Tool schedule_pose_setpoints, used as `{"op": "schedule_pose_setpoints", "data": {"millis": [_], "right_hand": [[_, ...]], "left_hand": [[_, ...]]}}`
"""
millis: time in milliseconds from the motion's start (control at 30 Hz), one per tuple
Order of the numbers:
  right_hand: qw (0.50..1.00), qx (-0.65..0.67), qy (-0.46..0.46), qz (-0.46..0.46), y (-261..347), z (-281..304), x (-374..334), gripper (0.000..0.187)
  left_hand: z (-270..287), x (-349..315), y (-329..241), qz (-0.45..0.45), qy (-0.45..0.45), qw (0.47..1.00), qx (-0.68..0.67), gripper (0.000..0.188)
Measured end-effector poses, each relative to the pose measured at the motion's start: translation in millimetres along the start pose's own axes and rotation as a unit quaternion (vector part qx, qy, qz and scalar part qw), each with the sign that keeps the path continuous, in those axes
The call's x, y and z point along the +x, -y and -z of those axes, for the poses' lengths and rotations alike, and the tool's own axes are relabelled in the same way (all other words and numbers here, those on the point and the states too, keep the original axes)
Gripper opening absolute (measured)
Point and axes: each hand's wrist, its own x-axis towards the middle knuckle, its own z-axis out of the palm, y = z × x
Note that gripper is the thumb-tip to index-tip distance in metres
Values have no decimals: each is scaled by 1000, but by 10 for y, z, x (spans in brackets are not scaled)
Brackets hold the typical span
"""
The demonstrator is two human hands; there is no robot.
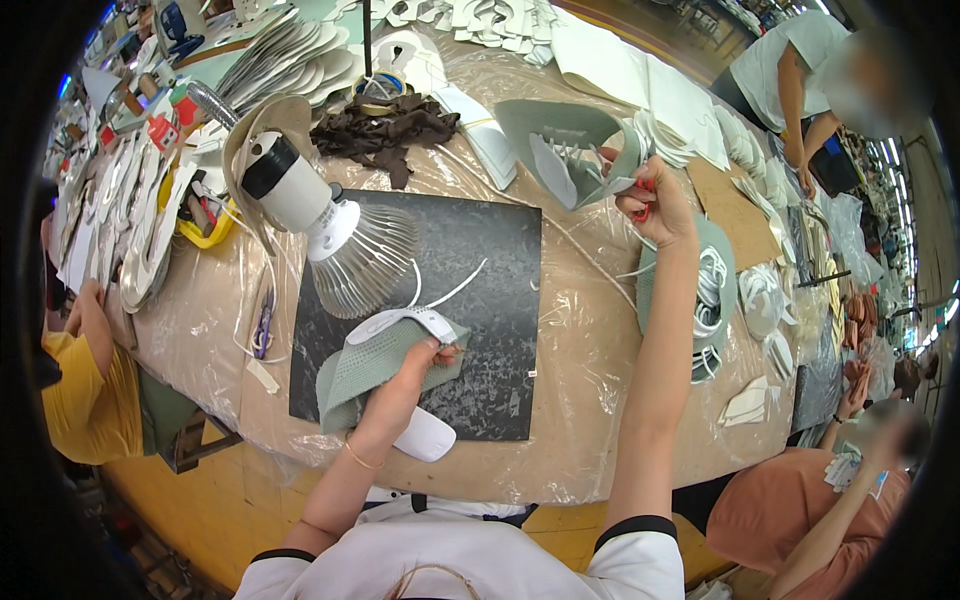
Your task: The person uses red-handled scissors to trim the white shoelaces on a light green slip-on shoe. They repeatedly pull the laces through the eyelets, cut the excess, and rotate the shoe to access different sides. The finished shoe is placed on the table next to other similar shoes.
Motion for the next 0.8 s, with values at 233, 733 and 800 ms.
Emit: {"op": "schedule_pose_setpoints", "data": {"millis": [233, 733, 800], "right_hand": [[988, -104, -84, 71, -130, -445, -470, 14], [965, -206, -148, 61, -1006, -1132, -1315, 47], [804, -470, -206, 299, -1077, -1159, -1314, 50]], "left_hand": [[-55, 109, -79, -44, 133, 985, -99, 52], [-464, 346, -204, -89, 281, 952, -84, 47], [-473, 333, -208, -66, 268, 954, -115, 47]]}}
